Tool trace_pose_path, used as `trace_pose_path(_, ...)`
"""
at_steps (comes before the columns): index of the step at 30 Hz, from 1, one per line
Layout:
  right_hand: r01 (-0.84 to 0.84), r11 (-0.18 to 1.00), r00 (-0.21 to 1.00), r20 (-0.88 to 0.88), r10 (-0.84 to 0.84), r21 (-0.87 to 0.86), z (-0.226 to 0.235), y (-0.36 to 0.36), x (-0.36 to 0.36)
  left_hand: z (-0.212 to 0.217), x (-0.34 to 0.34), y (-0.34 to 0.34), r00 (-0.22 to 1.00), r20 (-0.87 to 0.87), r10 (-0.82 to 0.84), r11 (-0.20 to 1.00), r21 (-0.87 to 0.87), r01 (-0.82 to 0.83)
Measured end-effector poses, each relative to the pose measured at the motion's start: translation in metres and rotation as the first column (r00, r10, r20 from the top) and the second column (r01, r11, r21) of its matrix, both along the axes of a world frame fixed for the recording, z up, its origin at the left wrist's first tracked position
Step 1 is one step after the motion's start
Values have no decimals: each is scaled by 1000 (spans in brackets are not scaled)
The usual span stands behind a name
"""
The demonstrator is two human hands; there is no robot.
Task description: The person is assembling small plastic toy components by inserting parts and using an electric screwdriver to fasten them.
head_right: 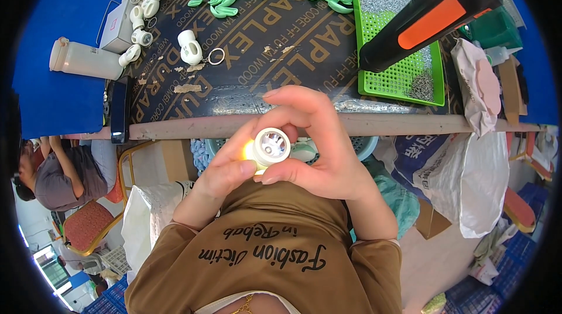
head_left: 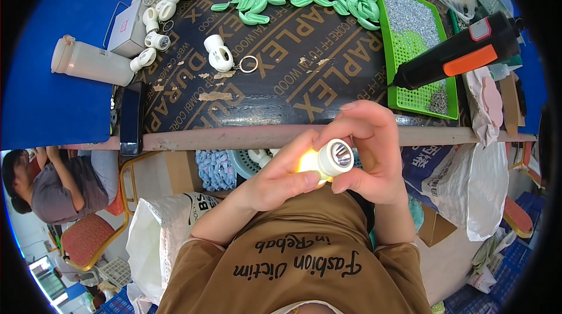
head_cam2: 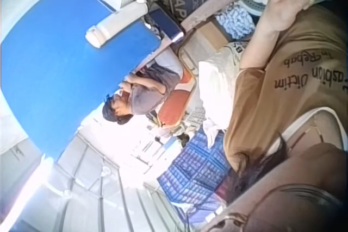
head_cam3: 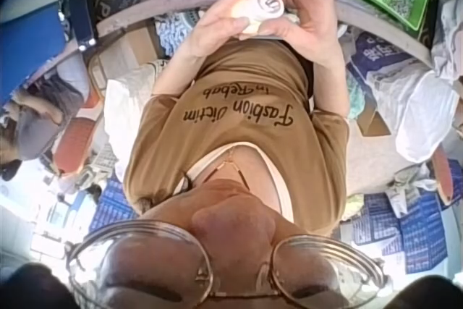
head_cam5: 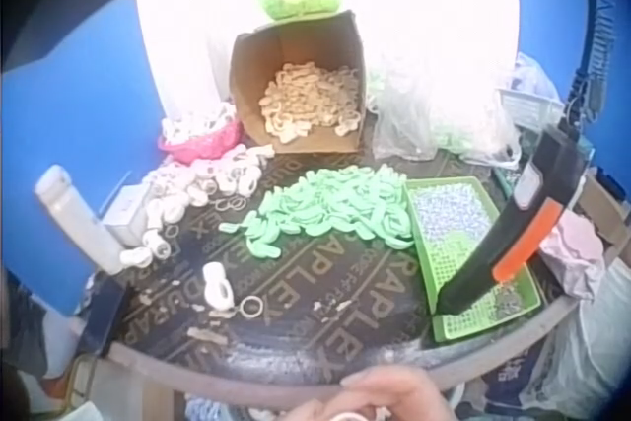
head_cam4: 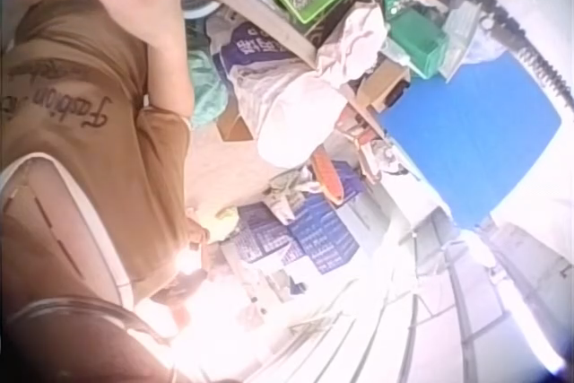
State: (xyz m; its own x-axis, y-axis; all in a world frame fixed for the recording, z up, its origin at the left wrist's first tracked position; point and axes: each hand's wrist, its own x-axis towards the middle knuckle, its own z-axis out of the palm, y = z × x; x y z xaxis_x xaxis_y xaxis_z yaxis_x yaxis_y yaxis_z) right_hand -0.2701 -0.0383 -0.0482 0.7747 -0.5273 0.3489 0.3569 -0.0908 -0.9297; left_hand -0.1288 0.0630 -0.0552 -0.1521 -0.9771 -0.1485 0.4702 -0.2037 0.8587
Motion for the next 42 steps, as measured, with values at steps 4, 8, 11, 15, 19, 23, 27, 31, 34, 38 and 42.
trace_pose_path(4, 18, 1000, 1000, 1, -18, -18, -1, 0, 0, 5, 2, 0, 1000, 5, -20, 1000, 24, 19)
trace_pose_path(8, 64, 998, 998, -20, -65, -29, -3, 1, -3, 6, 4, -1, 996, -66, -68, 995, -78, 63)
trace_pose_path(11, 3, 996, 999, 44, -7, 86, 1, 3, 2, -1, 2, -2, 994, -91, -64, 991, -119, 53)
trace_pose_path(15, 1, 997, 999, 43, -5, 78, 0, 2, 1, 1, -1, 0, 1000, -7, 0, 1000, 27, 0)
trace_pose_path(19, 6, 996, 999, 42, -10, 86, 0, 3, 1, 1, -1, 2, 1000, -11, 3, 1000, 29, -3)
trace_pose_path(23, -9, 997, 1000, 16, 8, 77, 0, 4, -1, -2, 0, -1, 983, -168, -72, 990, -131, 50)
trace_pose_path(27, 69, 998, 995, -65, -69, -15, -6, 3, -7, -3, 1, 1, 983, -164, -77, 993, -103, 61)
trace_pose_path(31, 162, 982, 986, 61, -156, -97, 2, -9, -12, -4, 5, 3, 994, -86, -68, 990, -125, 57)
trace_pose_path(34, 428, 895, 903, 102, -417, -128, 4, -24, -34, -6, 9, 5, 922, 387, 6, 960, -261, 103)
trace_pose_path(38, 543, 816, 839, 163, -519, -200, -6, -28, -61, -16, -11, 8, 568, 816, 103, 879, -342, 332)
trace_pose_path(42, 596, 783, 796, 1, -606, -180, -12, -10, -68, -41, -43, -4, 220, 920, 323, 826, -388, 409)
